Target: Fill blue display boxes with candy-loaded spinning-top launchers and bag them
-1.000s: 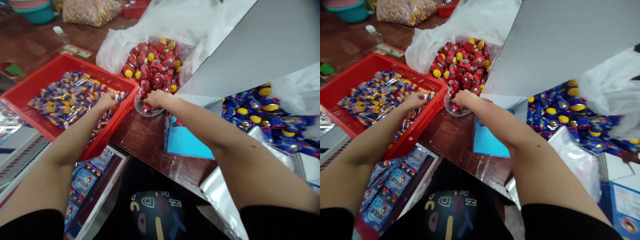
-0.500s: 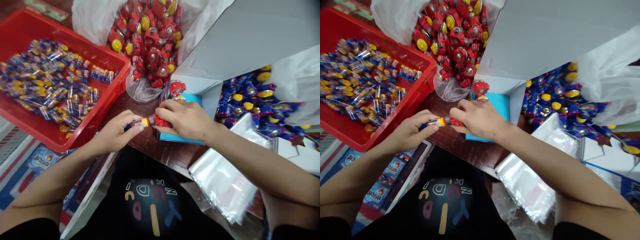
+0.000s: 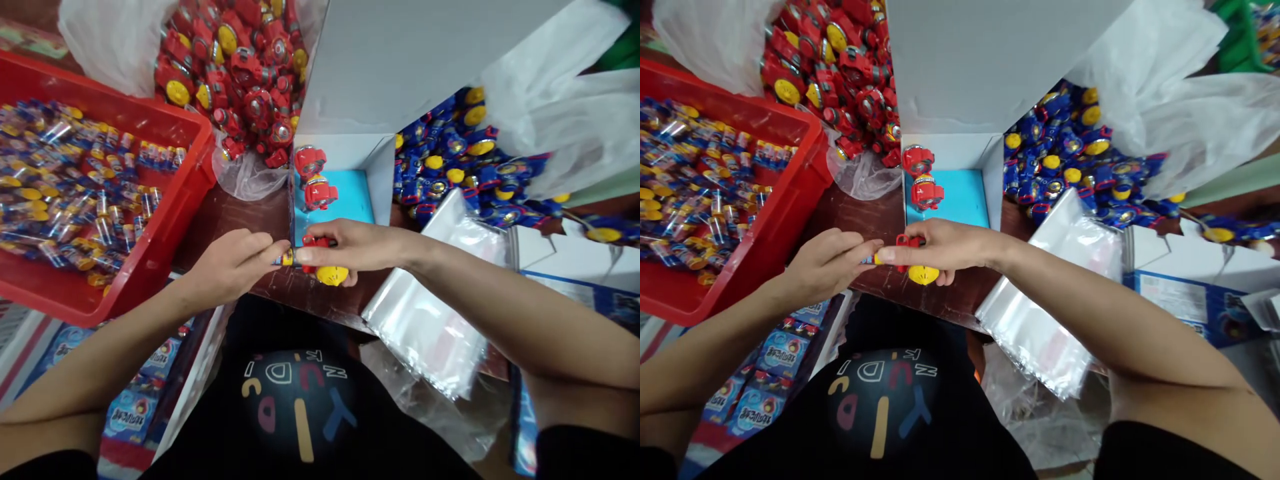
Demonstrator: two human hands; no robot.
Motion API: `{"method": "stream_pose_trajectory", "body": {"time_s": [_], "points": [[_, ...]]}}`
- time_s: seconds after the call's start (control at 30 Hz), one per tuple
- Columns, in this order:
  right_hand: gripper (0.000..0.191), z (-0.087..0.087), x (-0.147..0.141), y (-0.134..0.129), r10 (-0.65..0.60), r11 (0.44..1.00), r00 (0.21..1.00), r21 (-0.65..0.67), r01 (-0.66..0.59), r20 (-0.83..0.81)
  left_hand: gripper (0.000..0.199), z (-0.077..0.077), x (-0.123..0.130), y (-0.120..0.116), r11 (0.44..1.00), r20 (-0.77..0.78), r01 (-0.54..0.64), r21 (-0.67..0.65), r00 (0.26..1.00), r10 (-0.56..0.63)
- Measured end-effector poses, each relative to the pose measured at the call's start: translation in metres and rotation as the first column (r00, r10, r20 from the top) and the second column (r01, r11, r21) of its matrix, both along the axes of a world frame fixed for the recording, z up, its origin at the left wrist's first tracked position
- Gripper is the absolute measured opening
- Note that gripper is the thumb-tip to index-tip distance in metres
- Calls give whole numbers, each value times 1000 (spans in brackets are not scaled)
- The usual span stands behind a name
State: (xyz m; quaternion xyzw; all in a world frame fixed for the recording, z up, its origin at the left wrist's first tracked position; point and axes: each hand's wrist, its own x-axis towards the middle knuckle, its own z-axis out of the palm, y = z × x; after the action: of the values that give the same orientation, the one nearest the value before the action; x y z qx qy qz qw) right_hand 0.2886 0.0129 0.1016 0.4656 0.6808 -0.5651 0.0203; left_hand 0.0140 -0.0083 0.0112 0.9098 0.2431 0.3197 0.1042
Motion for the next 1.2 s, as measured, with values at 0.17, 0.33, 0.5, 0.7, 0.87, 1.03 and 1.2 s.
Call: {"method": "stream_pose_trajectory", "body": {"time_s": [0.17,0.33,0.5,0.7,0.87,1.03,1.2], "points": [[73,-1,41,-20,71,617,993,779,-115,91,22,-1,6,6,808,188,14,-589,975,120],[52,-10,55,-52,6,510,992,853,-112,127,20,-9,33,-17,818,273,56,-573,954,126],[56,-8,62,-60,-155,561,971,825,-67,185,50,-52,66,-29,889,249,-81,-451,945,213],[41,-14,67,-43,-140,408,828,793,-452,543,160,-109,117,-29,780,-30,-319,-539,932,361],[38,-13,39,-26,41,341,722,669,-660,691,155,-115,137,-38,756,-61,-347,-555,924,378],[38,-1,6,11,90,432,623,533,-727,777,142,-65,78,-39,803,-25,-278,-527,950,312],[61,12,-55,89,20,428,686,614,-664,728,59,-5,-68,29,766,-73,-620,-171,783,617]]}}
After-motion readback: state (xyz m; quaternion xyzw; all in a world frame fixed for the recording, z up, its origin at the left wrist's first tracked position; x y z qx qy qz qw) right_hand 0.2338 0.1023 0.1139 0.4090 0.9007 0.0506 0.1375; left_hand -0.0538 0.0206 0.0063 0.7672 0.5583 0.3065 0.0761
